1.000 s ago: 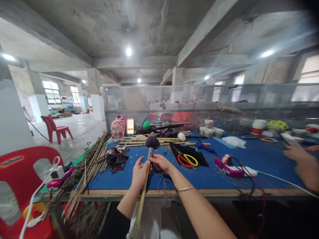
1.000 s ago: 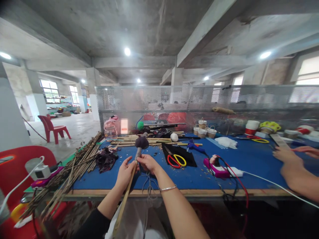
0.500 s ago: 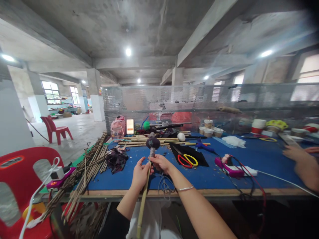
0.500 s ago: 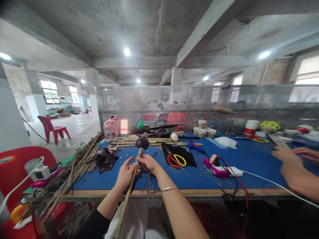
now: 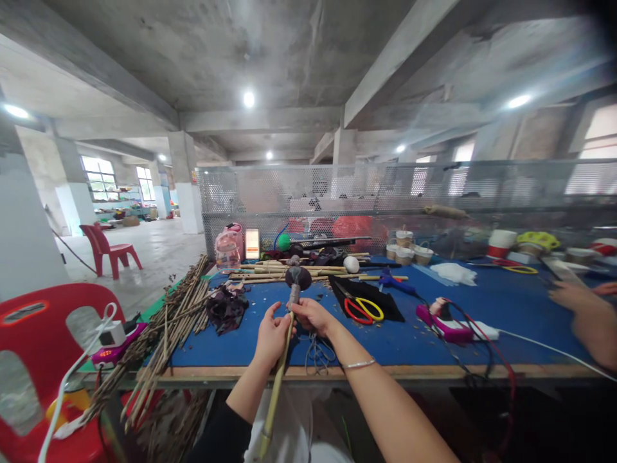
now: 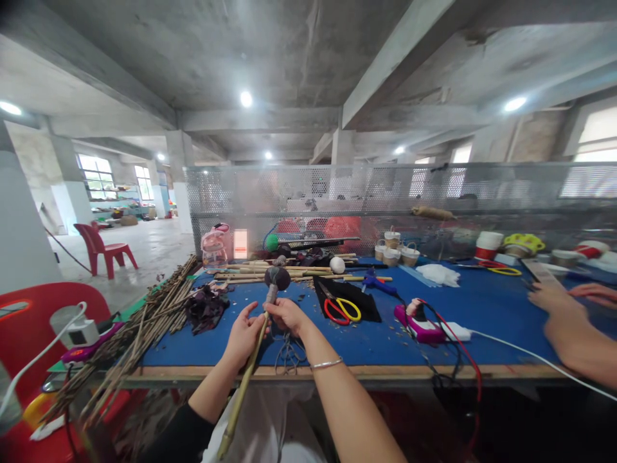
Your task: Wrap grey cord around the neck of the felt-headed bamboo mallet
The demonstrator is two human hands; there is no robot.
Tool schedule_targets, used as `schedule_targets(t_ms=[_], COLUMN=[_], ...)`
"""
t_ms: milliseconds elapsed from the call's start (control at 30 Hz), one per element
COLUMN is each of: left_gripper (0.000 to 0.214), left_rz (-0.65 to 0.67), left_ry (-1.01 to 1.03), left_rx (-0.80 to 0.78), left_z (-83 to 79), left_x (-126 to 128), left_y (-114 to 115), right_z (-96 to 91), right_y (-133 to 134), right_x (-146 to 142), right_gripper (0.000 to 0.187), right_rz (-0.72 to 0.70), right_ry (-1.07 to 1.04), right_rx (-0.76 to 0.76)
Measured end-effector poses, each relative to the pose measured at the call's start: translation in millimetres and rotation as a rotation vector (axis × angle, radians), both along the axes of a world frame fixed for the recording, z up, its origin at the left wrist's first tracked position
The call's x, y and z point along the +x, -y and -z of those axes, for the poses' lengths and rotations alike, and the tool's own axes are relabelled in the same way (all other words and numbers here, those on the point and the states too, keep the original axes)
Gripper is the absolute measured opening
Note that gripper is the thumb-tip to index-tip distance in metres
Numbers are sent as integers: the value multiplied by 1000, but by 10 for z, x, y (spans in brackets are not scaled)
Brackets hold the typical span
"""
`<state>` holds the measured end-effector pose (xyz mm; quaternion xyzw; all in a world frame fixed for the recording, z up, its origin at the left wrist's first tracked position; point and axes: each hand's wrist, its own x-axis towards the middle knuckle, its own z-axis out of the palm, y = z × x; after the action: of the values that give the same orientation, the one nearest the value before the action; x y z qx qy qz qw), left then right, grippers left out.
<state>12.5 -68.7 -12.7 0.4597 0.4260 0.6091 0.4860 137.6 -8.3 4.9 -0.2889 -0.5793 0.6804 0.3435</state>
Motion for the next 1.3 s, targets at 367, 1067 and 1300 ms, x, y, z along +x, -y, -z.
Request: schedule_targets(t_ms=[367, 1067, 1300], left_gripper=[68, 68, 63], left_rz=[-125, -119, -34], left_ry=[-19, 14, 17], left_rx=[99, 77, 14], left_z=[15, 18, -36], left_x=[-11, -21, 9], left_y=[-7, -14, 28], right_z=[6, -21, -48], right_y=[-1, 16, 45], right_x=[-10, -5, -18], right_gripper=[37, 34, 37], right_rz=[29, 32, 61], right_ry=[6, -15, -8], right_rx=[24, 23, 21])
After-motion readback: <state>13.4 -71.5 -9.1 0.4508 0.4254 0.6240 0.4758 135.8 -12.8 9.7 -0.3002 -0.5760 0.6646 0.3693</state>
